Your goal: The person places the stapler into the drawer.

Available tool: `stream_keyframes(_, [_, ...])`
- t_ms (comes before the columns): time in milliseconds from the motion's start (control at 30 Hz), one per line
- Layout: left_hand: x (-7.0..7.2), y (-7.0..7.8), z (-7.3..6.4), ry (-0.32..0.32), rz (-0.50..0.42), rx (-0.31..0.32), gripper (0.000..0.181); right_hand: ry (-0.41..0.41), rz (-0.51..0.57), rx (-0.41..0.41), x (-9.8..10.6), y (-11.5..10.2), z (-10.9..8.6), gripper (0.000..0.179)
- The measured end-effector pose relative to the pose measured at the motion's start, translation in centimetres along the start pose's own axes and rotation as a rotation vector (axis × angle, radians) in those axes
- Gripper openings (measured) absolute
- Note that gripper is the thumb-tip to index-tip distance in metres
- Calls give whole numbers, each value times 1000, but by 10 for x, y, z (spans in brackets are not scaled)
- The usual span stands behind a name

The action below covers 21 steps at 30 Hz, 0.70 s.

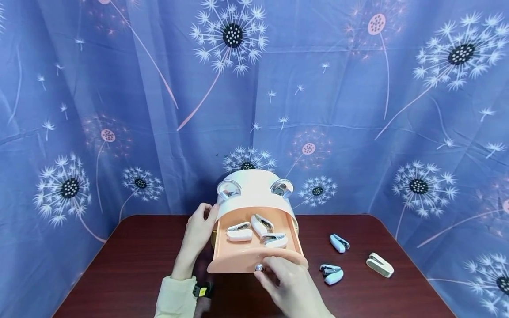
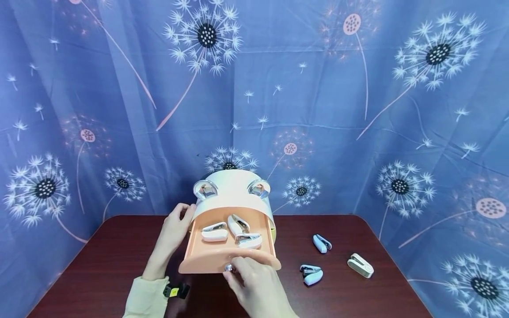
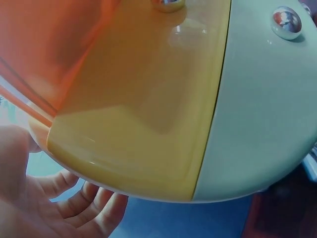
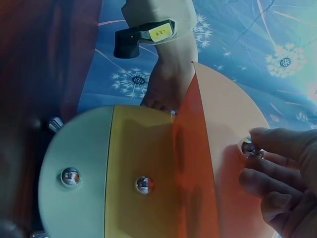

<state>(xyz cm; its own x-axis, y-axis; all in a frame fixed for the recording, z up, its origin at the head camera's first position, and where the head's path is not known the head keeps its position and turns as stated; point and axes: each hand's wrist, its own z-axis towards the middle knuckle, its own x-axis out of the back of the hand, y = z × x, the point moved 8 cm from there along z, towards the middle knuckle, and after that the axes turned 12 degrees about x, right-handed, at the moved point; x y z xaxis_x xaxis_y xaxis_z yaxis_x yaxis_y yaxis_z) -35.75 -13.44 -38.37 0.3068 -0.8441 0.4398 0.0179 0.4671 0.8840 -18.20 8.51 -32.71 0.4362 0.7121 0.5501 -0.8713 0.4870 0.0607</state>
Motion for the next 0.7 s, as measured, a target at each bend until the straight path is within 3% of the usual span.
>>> stream_keyframes(433, [0, 0, -1, 3, -2, -8, 35, 86, 16, -40, -7, 12, 0, 13])
stream_keyframes(700, [0, -1, -2, -28, -20, -3, 40, 85, 12, -175, -19, 39, 3, 16])
